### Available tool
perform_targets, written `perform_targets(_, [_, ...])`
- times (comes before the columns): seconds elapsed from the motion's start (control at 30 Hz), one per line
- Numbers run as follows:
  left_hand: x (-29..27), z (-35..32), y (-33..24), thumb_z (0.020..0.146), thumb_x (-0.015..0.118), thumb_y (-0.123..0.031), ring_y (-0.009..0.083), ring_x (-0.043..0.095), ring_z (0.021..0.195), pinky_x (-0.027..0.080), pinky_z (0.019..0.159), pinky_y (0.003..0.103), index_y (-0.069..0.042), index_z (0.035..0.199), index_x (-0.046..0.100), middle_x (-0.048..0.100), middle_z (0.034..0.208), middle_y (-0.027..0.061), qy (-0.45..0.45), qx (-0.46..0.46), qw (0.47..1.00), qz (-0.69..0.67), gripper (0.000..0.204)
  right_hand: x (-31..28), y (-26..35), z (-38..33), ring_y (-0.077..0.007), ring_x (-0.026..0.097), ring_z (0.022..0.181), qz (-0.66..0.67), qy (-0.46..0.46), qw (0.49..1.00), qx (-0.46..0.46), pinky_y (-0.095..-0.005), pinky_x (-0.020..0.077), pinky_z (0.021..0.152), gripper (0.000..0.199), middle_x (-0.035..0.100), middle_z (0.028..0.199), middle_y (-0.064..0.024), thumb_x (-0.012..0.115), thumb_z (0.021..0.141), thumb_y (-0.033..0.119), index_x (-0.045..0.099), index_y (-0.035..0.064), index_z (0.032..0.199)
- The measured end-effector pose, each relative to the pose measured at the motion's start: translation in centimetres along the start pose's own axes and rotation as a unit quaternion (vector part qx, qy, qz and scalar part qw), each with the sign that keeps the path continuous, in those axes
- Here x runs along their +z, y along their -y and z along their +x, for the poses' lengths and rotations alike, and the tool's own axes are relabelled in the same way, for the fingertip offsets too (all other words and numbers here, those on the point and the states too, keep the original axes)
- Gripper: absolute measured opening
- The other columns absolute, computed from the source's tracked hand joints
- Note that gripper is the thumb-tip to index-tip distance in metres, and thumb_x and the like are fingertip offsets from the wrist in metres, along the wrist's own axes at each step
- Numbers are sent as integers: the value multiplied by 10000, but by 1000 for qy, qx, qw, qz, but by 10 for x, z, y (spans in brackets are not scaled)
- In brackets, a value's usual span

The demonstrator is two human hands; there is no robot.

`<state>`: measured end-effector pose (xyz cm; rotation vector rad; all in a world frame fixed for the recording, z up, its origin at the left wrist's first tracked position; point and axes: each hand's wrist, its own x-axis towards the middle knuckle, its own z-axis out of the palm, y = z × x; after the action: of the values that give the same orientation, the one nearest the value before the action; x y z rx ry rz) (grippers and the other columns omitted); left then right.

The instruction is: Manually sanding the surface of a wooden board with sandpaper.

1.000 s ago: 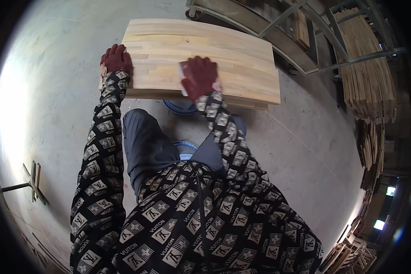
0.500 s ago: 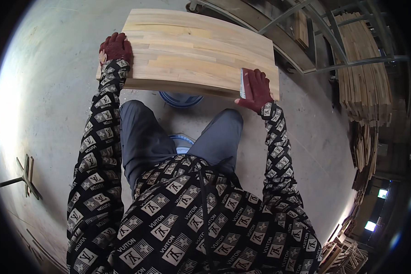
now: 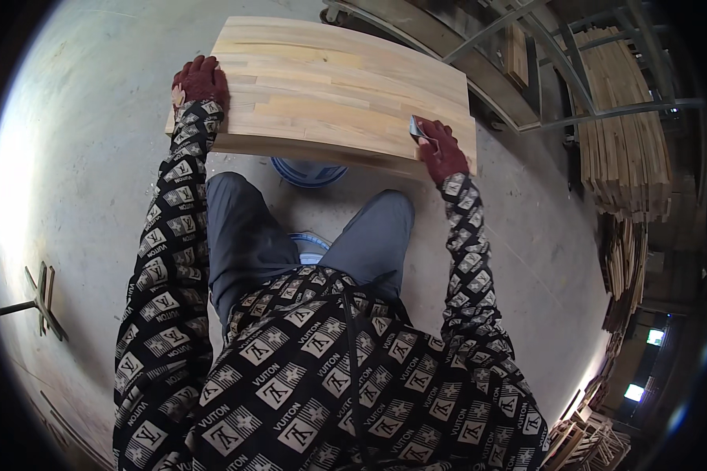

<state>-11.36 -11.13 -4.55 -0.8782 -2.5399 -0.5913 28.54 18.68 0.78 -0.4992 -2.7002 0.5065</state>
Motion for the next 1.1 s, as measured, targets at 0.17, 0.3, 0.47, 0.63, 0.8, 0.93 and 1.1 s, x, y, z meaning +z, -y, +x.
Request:
perform_targets(0.17, [-1, 0, -1, 948, 525, -286, 318, 577, 1251, 409, 1107, 463, -89, 1202, 679, 650, 1304, 144, -11, -10, 1000, 12, 356, 60, 71, 19, -420, 509, 1128, -196, -98, 976, 5, -551, 398, 944, 562, 567, 1247, -175, 574, 880, 377, 569, 88, 1362])
perform_targets(0.3, [1, 0, 1, 940, 526, -293, 323, 571, 1266, 406, 1113, 467, -98, 1225, 676, 640, 1333, 148, 9, -2, 1000, -3, 376, 104, 142, 29, -421, 484, 1162, -117, -93, 979, -140, -569, 362, 1012, 662, 542, 1211, -201, 699, 741, 388, 573, 41, 1291])
perform_targets(0.47, [5, 1, 3, 934, 537, -305, 327, 572, 1265, 406, 1114, 474, -99, 1219, 681, 642, 1335, 144, -3, -5, 1000, -3, 380, 104, 105, 13, -378, 527, 1179, -89, -61, 975, -193, -541, 392, 1042, 680, 578, 1208, -175, 701, 639, 196, 577, 42, 1289])
perform_targets(0.63, [2, -1, 1, 939, 545, -294, 326, 577, 1260, 400, 1119, 469, -100, 1214, 678, 648, 1323, 142, -8, -11, 1000, 2, 361, 25, -13, -44, -378, 529, 1272, -284, -161, 941, -89, -532, 377, 1090, 468, 554, 1445, -136, 483, 1027, 389, 576, 108, 1390])
perform_targets(0.8, [1, -1, 0, 955, 531, -284, 318, 587, 1241, 404, 1110, 462, -102, 1197, 681, 655, 1304, 136, -4, -11, 1000, 21, 338, 37, -2, -35, -390, 526, 1269, -296, -203, 933, 38, -527, 404, 1063, 462, 546, 1443, -150, 421, 1056, 386, 566, 89, 1378])
perform_targets(0.93, [3, 1, 2, 946, 532, -301, 316, 586, 1245, 410, 1105, 462, -109, 1206, 680, 653, 1308, 133, -9, -7, 1000, 19, 356, 129, 109, 11, -437, 469, 1279, -139, -174, 973, -64, -581, 313, 1123, 540, 549, 1325, -214, 644, 859, 332, 574, 73, 1327])
perform_targets(1.1, [4, 0, 3, 941, 532, -309, 317, 589, 1233, 417, 1098, 466, -117, 1204, 676, 649, 1308, 120, -9, 2, 1000, 0, 357, 137, 144, 25, -382, 437, 1367, -60, -64, 988, -124, -535, 312, 1163, 608, 534, 1408, -153, 698, 837, 286, 550, 103, 1398])
